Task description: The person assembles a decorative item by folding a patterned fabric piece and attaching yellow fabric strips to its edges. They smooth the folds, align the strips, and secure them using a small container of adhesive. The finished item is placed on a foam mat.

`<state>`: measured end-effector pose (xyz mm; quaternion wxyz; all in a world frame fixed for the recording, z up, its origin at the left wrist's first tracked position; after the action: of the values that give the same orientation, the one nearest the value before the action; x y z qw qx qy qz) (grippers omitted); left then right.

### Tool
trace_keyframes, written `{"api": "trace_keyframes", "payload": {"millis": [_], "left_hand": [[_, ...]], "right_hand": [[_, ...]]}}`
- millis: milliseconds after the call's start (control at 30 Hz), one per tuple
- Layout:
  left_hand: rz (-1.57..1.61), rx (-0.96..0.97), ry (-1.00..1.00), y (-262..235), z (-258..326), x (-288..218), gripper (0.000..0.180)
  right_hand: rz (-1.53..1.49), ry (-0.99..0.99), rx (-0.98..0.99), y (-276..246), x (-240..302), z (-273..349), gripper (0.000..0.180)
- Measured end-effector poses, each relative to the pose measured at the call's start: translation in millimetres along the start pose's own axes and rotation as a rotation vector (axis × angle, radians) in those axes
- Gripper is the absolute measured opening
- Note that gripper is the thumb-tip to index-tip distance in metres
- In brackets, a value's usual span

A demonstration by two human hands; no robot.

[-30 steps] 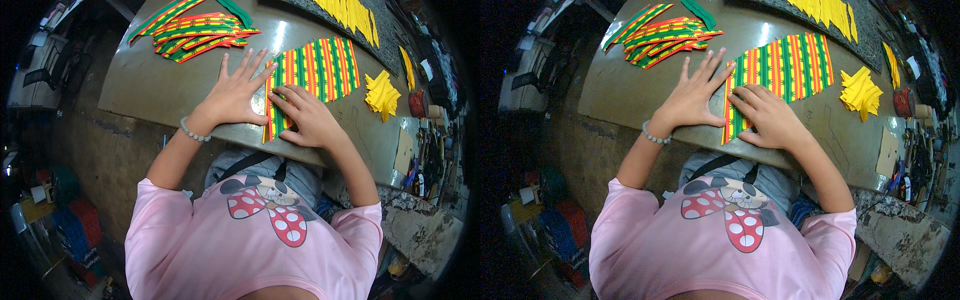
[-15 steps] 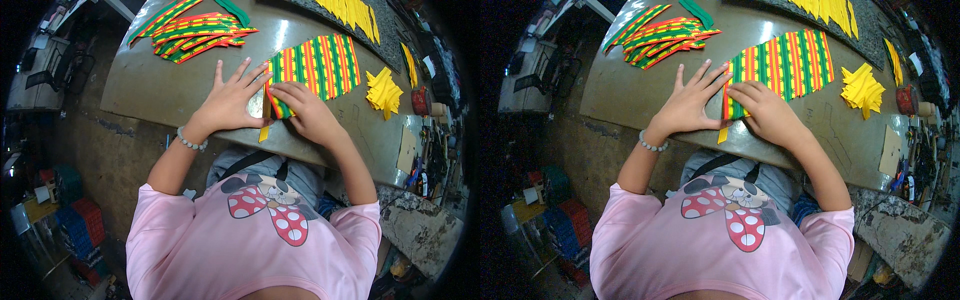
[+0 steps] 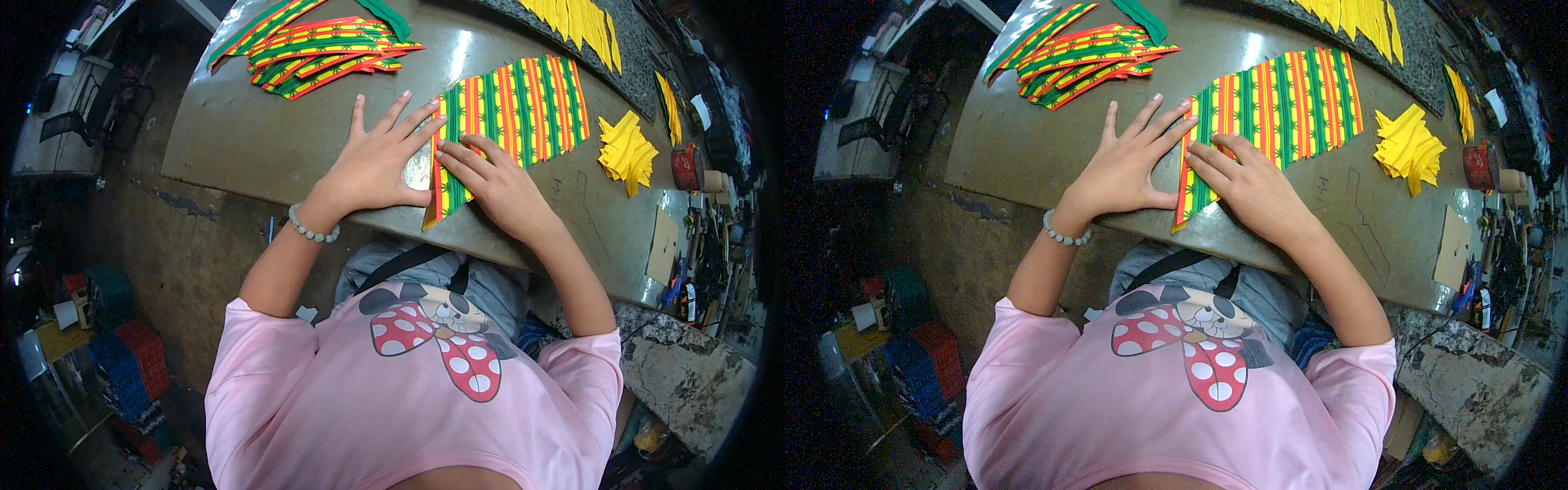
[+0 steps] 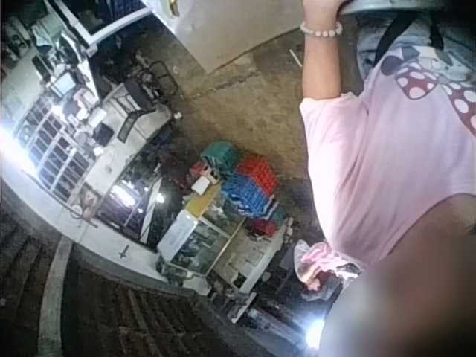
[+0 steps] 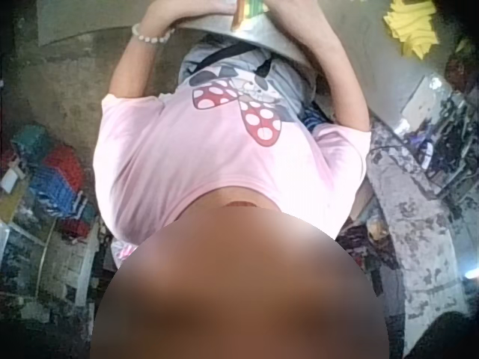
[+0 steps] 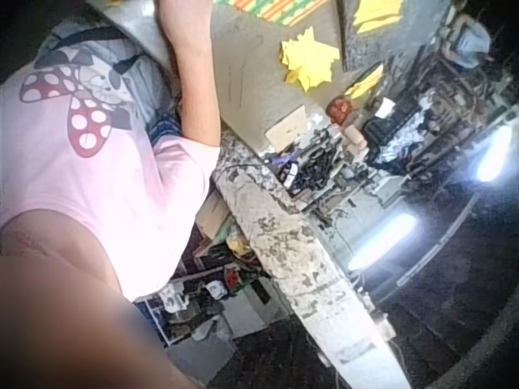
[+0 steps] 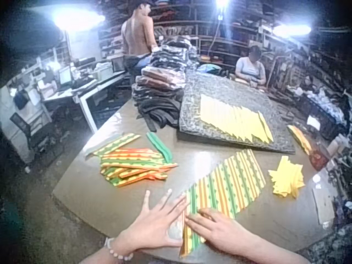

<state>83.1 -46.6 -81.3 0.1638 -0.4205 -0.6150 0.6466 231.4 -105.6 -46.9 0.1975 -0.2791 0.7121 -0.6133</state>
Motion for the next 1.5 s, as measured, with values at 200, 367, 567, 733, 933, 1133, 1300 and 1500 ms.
{"api": "trace_keyframes", "payload": {"millis": [200, 367, 567, 733, 933, 1133, 1300, 1500], "left_hand": [[-0.013, -0.031, 0.024, -2, 2, -3, 0.106], [-0.013, -0.025, 0.086, -3, 13, -6, 0.1], [-0.006, -0.011, 0.085, -2, 15, -7, 0.105], [-0.004, -0.003, 0.075, -3, 14, -8, 0.104], [-0.005, -0.025, 0.075, -2, 15, -8, 0.105], [-0.025, -0.028, 0.084, -3, 16, -10, 0.104], [-0.013, -0.058, 0.055, -3, 24, -21, 0.105], [0.0, -0.01, 0.034, 2, 26, -22, 0.107]], "right_hand": [[0.16, -0.075, 0.023, 0, 8, 0, 0.047], [0.1, -0.041, 0.041, -5, 9, 0, 0.049], [-0.053, 0.009, -0.027, -8, 18, 9, 0.048], [-0.022, -0.003, -0.022, 0, 24, 15, 0.047], [0.02, -0.02, -0.014, 1, 26, 15, 0.045], [0.057, 0.003, 0.04, -1, 29, 11, 0.048], [-0.139, 0.032, -0.017, -8, 25, 14, 0.046], [-0.167, 0.001, -0.045, -5, 30, 19, 0.045]]}}
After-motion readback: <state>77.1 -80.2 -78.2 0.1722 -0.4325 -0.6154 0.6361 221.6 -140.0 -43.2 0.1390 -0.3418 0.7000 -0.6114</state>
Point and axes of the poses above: each hand's wrist, its own z-axis away from the middle knuckle, its own y-axis out of the palm, x = y × z, the point moved 6 cm from there along -z, towards the middle knuckle, and after that the axes turned 3 degrees about z, right-handed, at the moved point
